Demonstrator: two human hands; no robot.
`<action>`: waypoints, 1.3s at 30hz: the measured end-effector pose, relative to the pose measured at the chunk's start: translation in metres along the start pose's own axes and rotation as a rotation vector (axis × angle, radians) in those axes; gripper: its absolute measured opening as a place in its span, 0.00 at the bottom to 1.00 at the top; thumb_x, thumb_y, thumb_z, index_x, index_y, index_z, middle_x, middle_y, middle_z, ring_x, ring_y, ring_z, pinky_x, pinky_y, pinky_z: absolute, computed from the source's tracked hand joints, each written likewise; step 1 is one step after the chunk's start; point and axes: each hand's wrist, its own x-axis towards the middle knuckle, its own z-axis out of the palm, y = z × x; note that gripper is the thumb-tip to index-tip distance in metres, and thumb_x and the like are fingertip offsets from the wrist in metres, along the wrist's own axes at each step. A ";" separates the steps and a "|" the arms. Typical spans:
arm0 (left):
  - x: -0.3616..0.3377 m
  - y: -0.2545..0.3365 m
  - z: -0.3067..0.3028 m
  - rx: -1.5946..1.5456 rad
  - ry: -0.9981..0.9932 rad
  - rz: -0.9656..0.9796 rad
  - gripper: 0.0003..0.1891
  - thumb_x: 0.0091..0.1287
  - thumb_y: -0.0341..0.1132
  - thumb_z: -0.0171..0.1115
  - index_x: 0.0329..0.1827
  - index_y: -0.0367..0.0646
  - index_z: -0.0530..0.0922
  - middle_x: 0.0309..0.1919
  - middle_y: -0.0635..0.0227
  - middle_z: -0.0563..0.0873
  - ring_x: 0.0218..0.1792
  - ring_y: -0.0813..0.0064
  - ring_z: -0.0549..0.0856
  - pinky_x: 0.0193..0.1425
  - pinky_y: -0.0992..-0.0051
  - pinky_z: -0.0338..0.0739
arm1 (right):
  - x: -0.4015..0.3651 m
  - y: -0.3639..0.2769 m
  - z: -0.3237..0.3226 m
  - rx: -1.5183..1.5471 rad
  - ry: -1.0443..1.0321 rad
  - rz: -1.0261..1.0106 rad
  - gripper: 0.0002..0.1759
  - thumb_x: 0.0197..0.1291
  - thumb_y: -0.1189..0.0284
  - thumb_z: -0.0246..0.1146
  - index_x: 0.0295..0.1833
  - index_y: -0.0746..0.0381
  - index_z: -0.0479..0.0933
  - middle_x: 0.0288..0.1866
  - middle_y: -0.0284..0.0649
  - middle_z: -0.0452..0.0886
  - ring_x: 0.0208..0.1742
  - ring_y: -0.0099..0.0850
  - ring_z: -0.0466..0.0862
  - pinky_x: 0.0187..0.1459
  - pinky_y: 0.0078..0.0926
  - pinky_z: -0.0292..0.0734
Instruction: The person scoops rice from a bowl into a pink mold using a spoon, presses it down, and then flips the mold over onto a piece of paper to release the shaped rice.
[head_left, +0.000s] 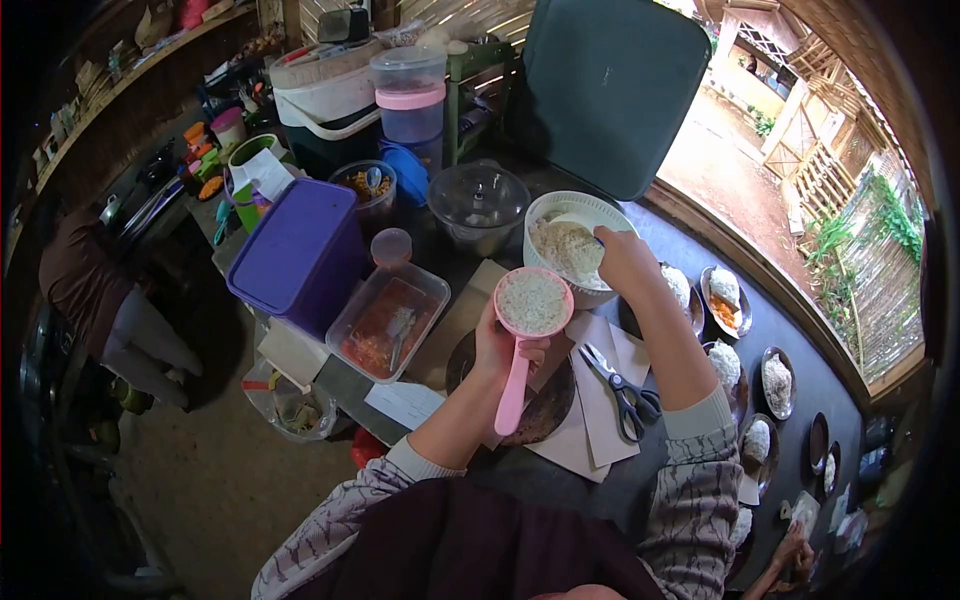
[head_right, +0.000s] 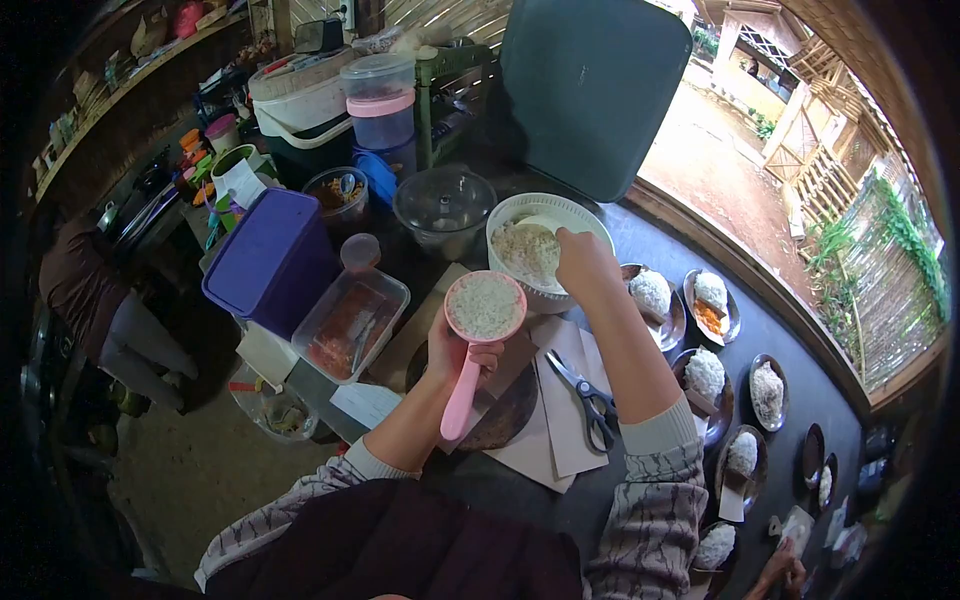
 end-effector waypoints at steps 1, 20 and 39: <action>-0.002 0.000 0.002 0.005 0.021 0.001 0.31 0.60 0.60 0.54 0.57 0.45 0.72 0.38 0.63 0.78 0.16 0.83 0.64 0.14 0.87 0.60 | -0.001 0.001 0.002 0.023 0.017 -0.004 0.21 0.48 0.76 0.59 0.51 0.62 0.73 0.41 0.54 0.80 0.45 0.50 0.81 0.45 0.44 0.78; 0.002 0.002 -0.002 0.015 0.036 -0.078 0.33 0.58 0.62 0.55 0.54 0.41 0.72 0.33 0.66 0.76 0.17 0.85 0.64 0.14 0.89 0.60 | -0.011 0.001 0.001 0.083 0.029 -0.010 0.17 0.46 0.79 0.55 0.45 0.66 0.75 0.38 0.58 0.80 0.42 0.52 0.82 0.45 0.46 0.77; -0.002 0.000 0.010 0.028 0.123 -0.031 0.33 0.60 0.63 0.51 0.52 0.40 0.73 0.29 0.67 0.76 0.16 0.84 0.65 0.14 0.88 0.60 | -0.014 -0.013 -0.011 -0.056 -0.138 -0.031 0.14 0.43 0.78 0.60 0.40 0.67 0.80 0.39 0.55 0.82 0.43 0.47 0.83 0.45 0.41 0.79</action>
